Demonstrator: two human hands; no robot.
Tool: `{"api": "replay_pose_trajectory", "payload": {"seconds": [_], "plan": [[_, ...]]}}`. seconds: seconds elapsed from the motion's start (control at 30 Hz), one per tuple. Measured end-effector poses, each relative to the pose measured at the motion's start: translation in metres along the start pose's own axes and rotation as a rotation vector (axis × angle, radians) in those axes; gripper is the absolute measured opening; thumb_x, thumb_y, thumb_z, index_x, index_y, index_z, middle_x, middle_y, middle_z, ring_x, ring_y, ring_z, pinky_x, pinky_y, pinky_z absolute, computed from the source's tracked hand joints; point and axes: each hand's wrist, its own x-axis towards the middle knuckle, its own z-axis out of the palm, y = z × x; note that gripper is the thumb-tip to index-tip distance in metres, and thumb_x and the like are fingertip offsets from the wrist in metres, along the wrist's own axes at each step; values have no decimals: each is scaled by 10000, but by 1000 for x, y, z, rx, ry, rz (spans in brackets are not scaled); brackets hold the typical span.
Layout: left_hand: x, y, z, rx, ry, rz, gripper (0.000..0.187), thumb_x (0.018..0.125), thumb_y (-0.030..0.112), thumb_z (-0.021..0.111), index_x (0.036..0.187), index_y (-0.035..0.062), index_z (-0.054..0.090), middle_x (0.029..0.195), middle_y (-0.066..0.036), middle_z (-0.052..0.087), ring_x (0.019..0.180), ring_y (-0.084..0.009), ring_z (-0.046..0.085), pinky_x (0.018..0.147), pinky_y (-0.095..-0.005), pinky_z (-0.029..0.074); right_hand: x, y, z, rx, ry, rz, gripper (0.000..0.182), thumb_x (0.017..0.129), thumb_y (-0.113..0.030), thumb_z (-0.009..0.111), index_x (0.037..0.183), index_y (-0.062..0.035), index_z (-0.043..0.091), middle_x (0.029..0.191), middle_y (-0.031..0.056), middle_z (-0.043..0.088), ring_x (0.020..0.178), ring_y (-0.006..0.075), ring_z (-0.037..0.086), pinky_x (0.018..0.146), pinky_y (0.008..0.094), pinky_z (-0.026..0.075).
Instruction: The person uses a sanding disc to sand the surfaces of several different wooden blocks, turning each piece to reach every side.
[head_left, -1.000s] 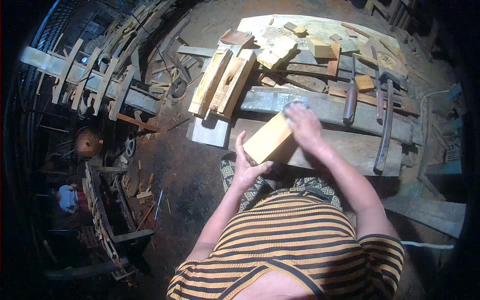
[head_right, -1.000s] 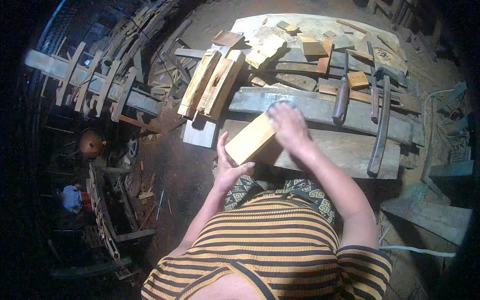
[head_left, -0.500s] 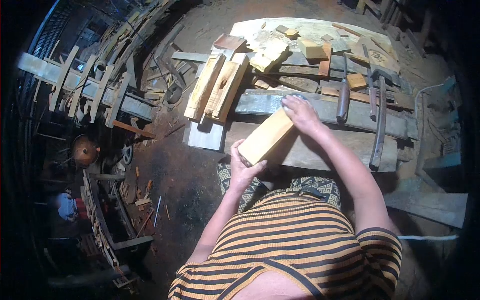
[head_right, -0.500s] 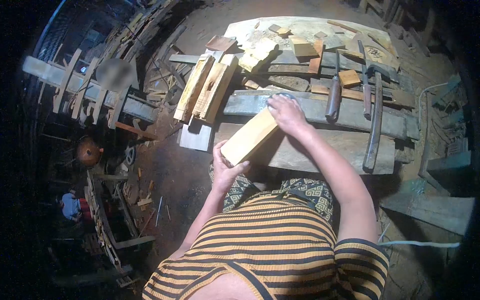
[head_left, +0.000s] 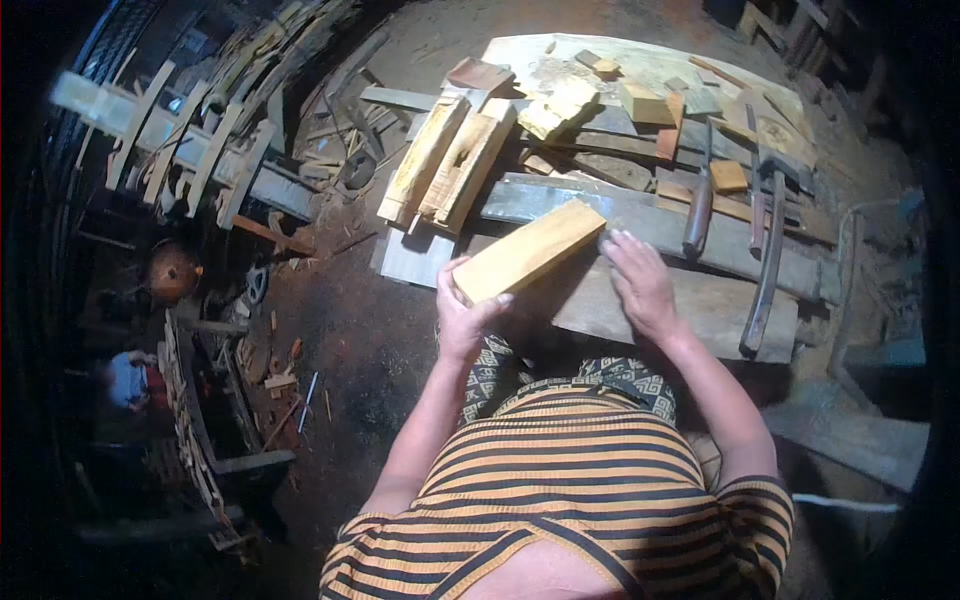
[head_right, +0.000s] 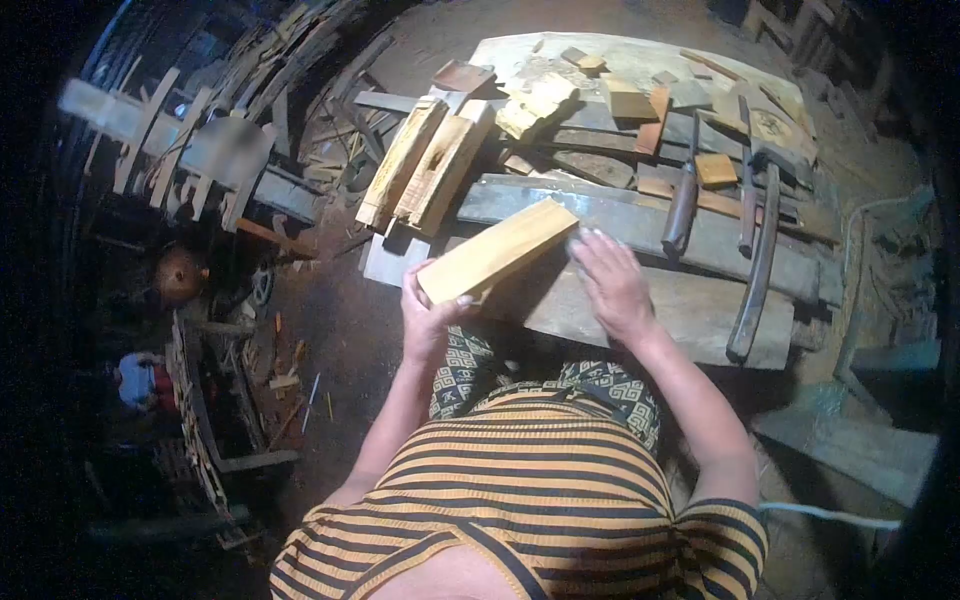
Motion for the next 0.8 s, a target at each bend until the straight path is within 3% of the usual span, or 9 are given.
{"api": "replay_pose_trajectory", "payload": {"seconds": [0.17, 0.23, 0.37, 0.43, 0.5, 0.53, 0.57, 0.6, 0.8], "plan": [[20, 48, 32, -130, -38, -17, 712, 654, 66, 744, 1213, 13, 306, 1102, -183, 513, 880, -237, 623, 646, -333, 564, -30, 8, 18, -199, -194, 57, 406, 831, -170, 561, 1225, -79, 539, 1334, 141, 460, 1281, 289, 377, 1087, 491, 227], [28, 54, 60, -161, -114, -4, 706, 664, 62, 757, 1209, 24, 311, 1085, -179, 518, 854, -232, 627, 637, -318, 561, -28, 4, 19, -203, -137, 26, 396, 831, -184, 548, 1215, -85, 546, 1329, 136, 459, 1289, 290, 362, 1094, 486, 206], [43, 64, 127, -236, -346, -163, 687, 661, 20, 767, 1189, 9, 328, 1012, -154, 543, 849, -199, 622, 577, -275, 545, -28, 14, 27, -233, -146, -67, 296, 821, -201, 534, 1075, -54, 577, 1222, 187, 502, 1222, 320, 414, 1053, 500, 258], [54, 54, 168, 65, -309, 47, 751, 595, 143, 826, 1154, -4, 346, 953, -148, 557, 840, -198, 614, 624, -292, 524, -33, 13, 23, -343, -255, 29, 369, 857, -224, 541, 1176, -39, 549, 1276, 210, 492, 1238, 343, 410, 1039, 470, 282], [57, 49, 206, -47, -309, -24, 702, 542, 151, 821, 1055, 50, 353, 941, -107, 507, 863, -200, 537, 779, -363, 476, -43, 18, 31, -24, -257, 239, 353, 853, -195, 518, 1175, -59, 567, 1269, 186, 511, 1199, 345, 454, 1045, 464, 293], [60, 21, 234, -39, -199, 116, 723, 534, 137, 808, 1074, 74, 331, 947, -127, 514, 900, -243, 549, 808, -388, 463, -39, 16, 34, 78, -127, 164, 379, 859, -202, 519, 1208, -61, 554, 1289, 183, 504, 1217, 339, 447, 1050, 456, 291], [60, 14, 250, -8, -194, 73, 747, 524, 122, 798, 1085, 80, 306, 955, -153, 520, 922, -283, 565, 801, -398, 467, -35, 14, 36, 184, 0, 97, 404, 864, -209, 520, 1241, -62, 541, 1309, 180, 497, 1234, 333, 441, 1056, 448, 289], [59, 2, 267, -83, -199, 51, 771, 522, 113, 789, 1107, 76, 288, 959, -175, 526, 938, -323, 569, 803, -416, 470, -25, 10, 19, -178, -169, -60, 440, 880, -246, 510, 1280, -64, 509, 1357, 173, 455, 1281, 305, 404, 1077, 465, 252], [40, -50, 307, -70, -142, 42, 869, 504, 113, 814, 1188, 66, 280, 1106, -229, 470, 1049, -393, 501, 912, -420, 415, -35, 27, 32, -356, -298, -27, 506, 885, -322, 489, 1350, -125, 442, 1463, 89, 338, 1362, 259, 289, 1096, 524, 163]]}}
